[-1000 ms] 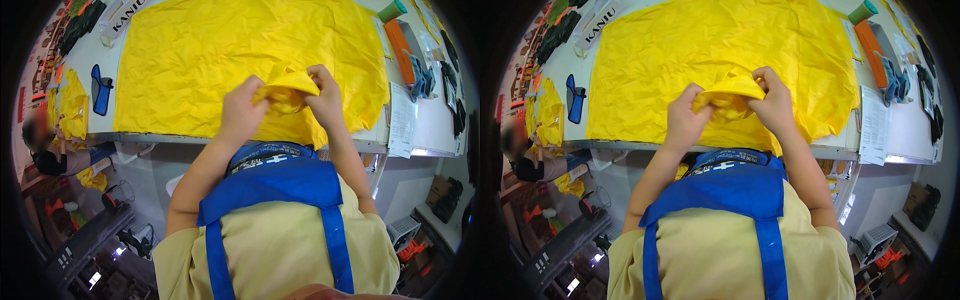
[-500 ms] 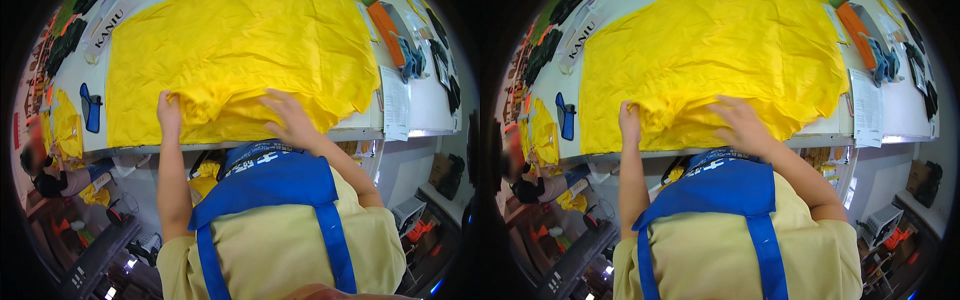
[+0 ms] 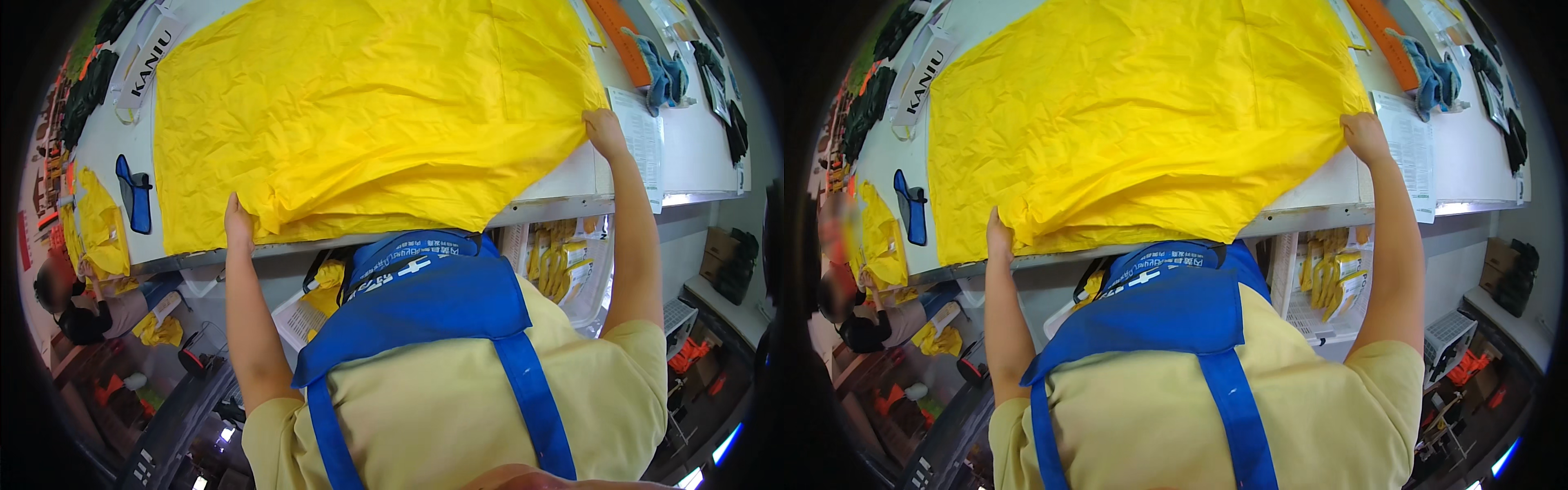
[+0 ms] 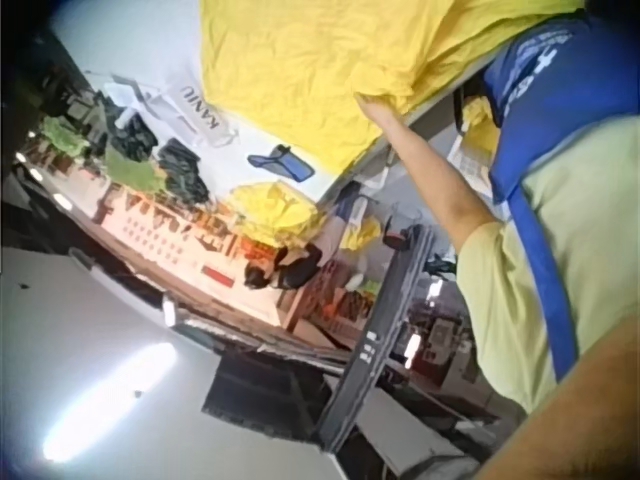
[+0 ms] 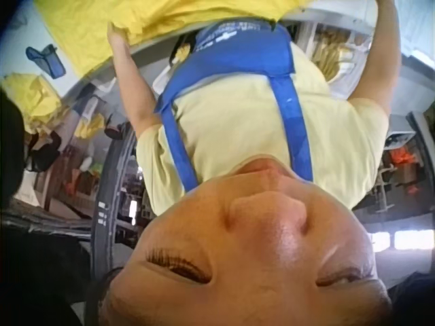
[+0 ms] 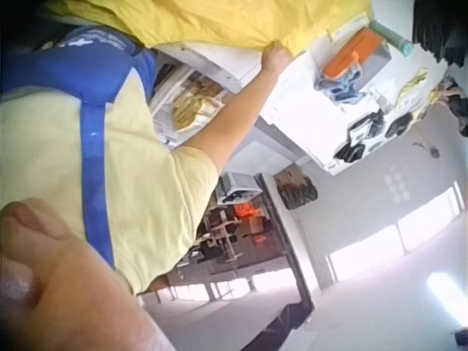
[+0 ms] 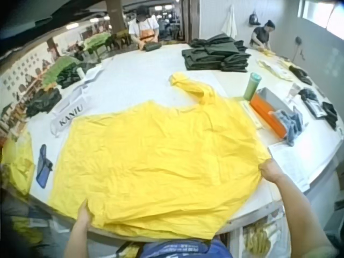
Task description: The person folds a yellow raincoat on a white table, smoothing the fabric, aligning edges, and folding it into a compact rectangle. The person uses scissors to trim a small piece of the garment before completing the fold.
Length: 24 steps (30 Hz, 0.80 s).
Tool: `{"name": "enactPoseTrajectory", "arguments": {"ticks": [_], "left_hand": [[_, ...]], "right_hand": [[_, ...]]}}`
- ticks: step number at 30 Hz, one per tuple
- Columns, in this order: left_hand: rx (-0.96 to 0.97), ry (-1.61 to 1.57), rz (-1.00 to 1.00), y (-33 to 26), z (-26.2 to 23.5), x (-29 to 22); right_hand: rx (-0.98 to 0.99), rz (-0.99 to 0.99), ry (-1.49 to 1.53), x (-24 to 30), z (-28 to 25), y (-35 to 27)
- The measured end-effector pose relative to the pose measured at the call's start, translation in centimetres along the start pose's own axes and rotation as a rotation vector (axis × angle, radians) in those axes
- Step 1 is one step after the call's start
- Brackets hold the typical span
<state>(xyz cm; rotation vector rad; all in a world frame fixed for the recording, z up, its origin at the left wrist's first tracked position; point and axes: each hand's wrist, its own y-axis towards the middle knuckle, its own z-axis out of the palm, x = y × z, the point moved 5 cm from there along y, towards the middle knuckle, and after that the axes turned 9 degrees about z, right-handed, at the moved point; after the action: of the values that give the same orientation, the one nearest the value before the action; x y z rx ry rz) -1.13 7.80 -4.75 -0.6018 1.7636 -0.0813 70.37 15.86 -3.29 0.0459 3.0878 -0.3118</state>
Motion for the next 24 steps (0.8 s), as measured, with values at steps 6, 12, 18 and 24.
{"name": "enactPoseTrajectory", "arguments": {"ticks": [6,12,18,24], "left_hand": [[-0.019,0.323,-0.061,0.9,-3.4,7.1],[-0.043,0.72,0.763,0.0,-0.5,0.6],[0.362,0.45,0.375,2.5,-2.8,-0.7],[-0.081,0.489,0.157,3.0,-8.2,-1.6]], "right_hand": [[-0.377,0.219,-0.055,4.5,0.4,1.0],[-0.204,-0.599,0.505,25.8,-0.7,-11.2],[0.144,-0.369,0.223,28.6,3.4,-11.9],[0.103,-0.396,0.114,29.0,3.6,-12.4]]}}
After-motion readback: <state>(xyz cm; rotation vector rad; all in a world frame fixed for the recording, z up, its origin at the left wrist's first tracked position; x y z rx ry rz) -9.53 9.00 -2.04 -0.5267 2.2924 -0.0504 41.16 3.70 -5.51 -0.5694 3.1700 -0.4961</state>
